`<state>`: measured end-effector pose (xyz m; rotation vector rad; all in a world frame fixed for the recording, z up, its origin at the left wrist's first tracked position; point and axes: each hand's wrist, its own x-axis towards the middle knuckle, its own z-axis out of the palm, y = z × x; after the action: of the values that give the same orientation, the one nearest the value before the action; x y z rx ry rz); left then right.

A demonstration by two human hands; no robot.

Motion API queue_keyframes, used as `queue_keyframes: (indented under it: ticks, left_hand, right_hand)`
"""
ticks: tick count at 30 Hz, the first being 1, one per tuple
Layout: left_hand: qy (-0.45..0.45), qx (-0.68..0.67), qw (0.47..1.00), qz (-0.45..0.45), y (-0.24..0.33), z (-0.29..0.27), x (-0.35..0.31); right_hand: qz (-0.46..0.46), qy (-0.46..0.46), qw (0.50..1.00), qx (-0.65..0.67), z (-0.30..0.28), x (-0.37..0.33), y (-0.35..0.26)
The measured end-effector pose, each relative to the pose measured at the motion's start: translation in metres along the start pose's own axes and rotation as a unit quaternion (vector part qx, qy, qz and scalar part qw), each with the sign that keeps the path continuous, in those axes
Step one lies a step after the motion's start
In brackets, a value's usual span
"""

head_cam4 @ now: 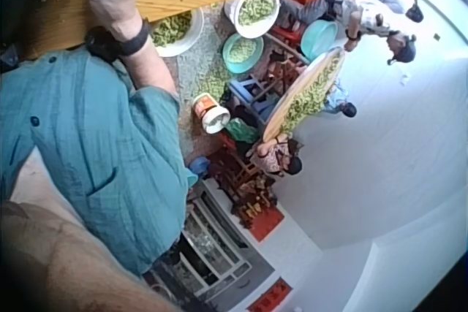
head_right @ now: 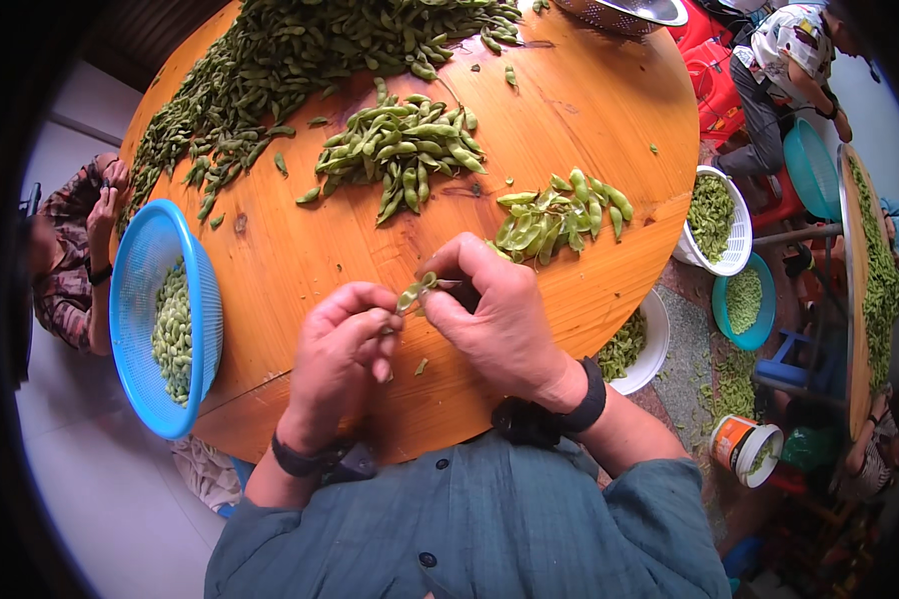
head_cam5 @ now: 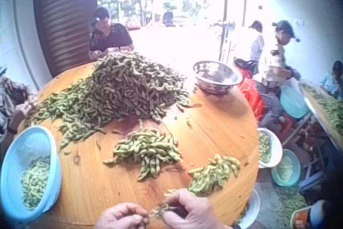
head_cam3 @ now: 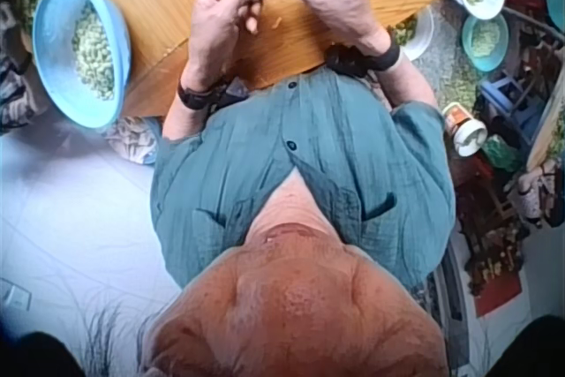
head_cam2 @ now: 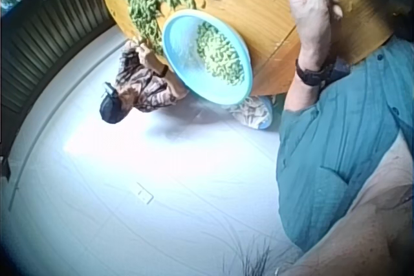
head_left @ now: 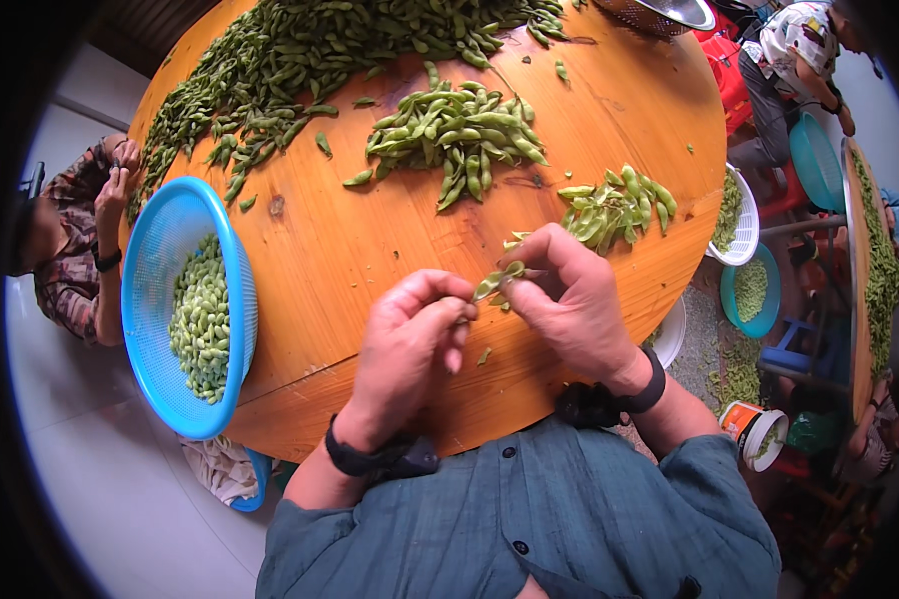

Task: Shelling edamame (soybeans) by hand from their pods and placing them into containers.

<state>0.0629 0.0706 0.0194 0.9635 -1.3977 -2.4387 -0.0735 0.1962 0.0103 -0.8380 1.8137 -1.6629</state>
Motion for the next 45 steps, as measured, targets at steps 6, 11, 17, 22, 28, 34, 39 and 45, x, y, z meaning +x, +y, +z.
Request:
queue_keyframes:
  ticks: [6,11,17,22,28,34,39,45]
  left_hand:
    - [0.25,0.141,0.917,0.276,0.062,-0.062,-0.056]
    - [0.43,0.535,0.646,0.336,0.081,-0.137,-0.085]
    - [0.337,0.536,0.678,0.374,0.069,-0.073,-0.053]
    - [0.08,0.588,0.725,0.349,0.056,-0.005,0.013]
    - [0.146,0.615,0.697,0.338,0.032,-0.006,0.096]
    - [0.127,0.574,0.737,0.334,0.031,-0.008,0.091]
    - [0.096,0.308,0.931,0.169,0.044,-0.013,0.057]
    - [-0.014,0.079,0.996,0.039,0.03,-0.009,0.019]
  right_hand:
    - [-0.087,0.043,0.968,-0.232,-0.043,0.006,-0.002]
    - [-0.168,0.083,0.907,-0.377,-0.071,0.013,-0.013]
    - [-0.172,0.114,0.924,-0.323,-0.071,0.015,-0.022]
    - [-0.115,-0.002,0.989,-0.09,-0.034,0.005,-0.021]
    - [-0.203,-0.075,0.968,-0.126,-0.021,0.004,-0.009]
    - [-0.189,-0.064,0.972,-0.122,-0.021,0.0,0.003]
    - [-0.142,-0.048,0.98,-0.129,-0.021,0.003,-0.002]
    - [0.061,-0.094,0.993,0.025,-0.008,0.006,-0.012]
